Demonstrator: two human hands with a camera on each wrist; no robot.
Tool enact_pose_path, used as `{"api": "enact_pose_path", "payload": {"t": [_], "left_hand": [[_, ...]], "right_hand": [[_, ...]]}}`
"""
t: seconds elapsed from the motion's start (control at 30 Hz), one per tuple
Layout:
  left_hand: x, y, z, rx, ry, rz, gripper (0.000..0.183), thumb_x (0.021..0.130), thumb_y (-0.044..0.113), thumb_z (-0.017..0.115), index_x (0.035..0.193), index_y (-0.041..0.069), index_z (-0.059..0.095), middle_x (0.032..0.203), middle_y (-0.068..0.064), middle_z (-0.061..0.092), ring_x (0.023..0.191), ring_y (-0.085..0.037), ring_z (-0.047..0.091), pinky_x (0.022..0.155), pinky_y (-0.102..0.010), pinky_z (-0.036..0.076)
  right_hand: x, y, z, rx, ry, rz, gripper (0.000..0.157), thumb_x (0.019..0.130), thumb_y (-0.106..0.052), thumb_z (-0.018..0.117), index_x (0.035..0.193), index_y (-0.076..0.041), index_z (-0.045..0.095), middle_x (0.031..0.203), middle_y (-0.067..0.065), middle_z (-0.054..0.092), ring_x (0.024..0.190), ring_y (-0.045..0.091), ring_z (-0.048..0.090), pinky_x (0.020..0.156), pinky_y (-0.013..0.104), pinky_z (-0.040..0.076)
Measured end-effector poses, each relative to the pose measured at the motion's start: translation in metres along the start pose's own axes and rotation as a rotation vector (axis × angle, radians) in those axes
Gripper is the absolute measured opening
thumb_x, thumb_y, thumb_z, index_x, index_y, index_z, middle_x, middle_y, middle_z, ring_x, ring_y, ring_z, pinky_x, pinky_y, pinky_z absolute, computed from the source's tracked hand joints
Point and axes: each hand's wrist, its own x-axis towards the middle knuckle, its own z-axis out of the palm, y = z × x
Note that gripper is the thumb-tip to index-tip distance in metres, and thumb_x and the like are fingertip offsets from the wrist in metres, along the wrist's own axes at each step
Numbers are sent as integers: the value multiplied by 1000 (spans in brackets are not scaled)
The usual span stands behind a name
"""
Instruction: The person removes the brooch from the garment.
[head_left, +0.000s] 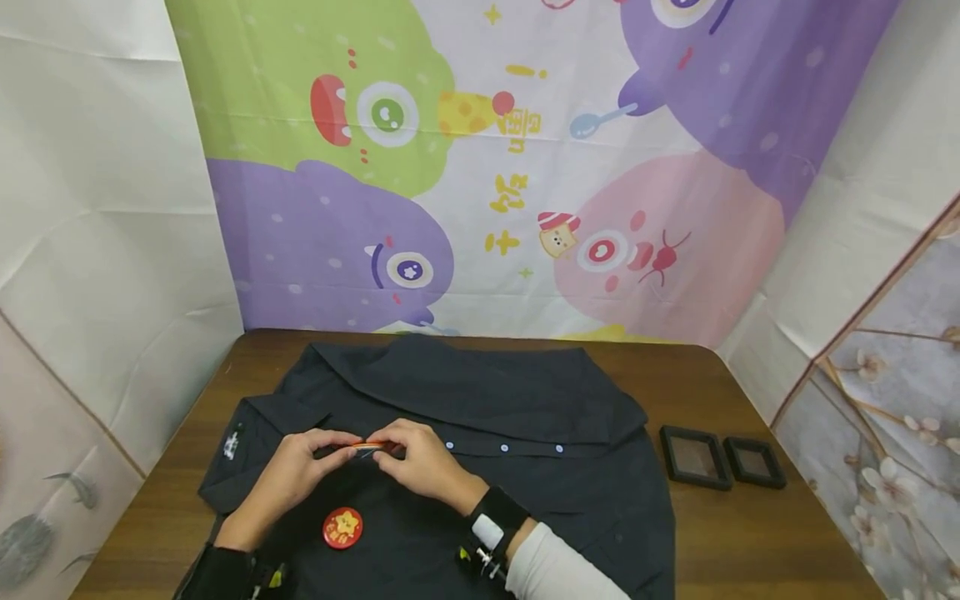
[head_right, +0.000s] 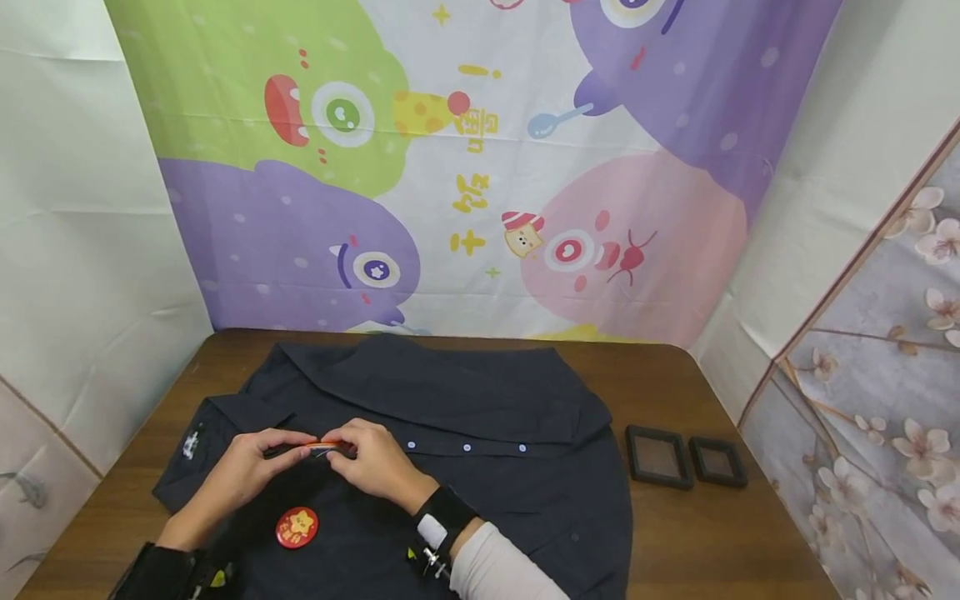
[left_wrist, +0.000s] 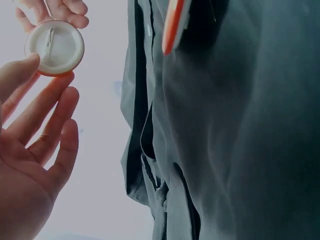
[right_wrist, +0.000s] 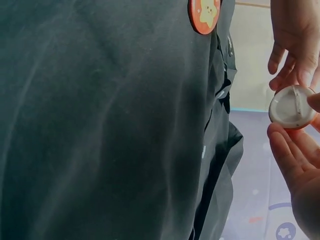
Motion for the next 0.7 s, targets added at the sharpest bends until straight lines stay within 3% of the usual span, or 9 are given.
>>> {"api": "enact_pose_path", "payload": {"t": [0.13,0.53,0.7], "left_hand": [[2,1,0,-22,10,-32,13,81,19,71,92,15,73,88,-5,73,83,-21,66,70,-46,56],[4,3,3,-68,38,-23,13,81,17,71,93,17,73,90,0,73,82,-13,65,68,-37,57],[2,2,5,-81,48,-28,11,81,17,71,92,17,73,88,0,73,80,-10,64,67,-35,57]], "right_hand": [[1,1,0,33,13,16,19,84,-11,66,102,-9,68,91,3,66,79,3,58,72,15,53],[1,4,2,-22,100,-37,16,84,-13,67,99,-11,69,83,1,65,73,2,57,65,10,50],[2,4,3,-40,140,-66,14,82,-11,68,96,-10,70,81,0,65,71,3,58,62,15,53]]}}
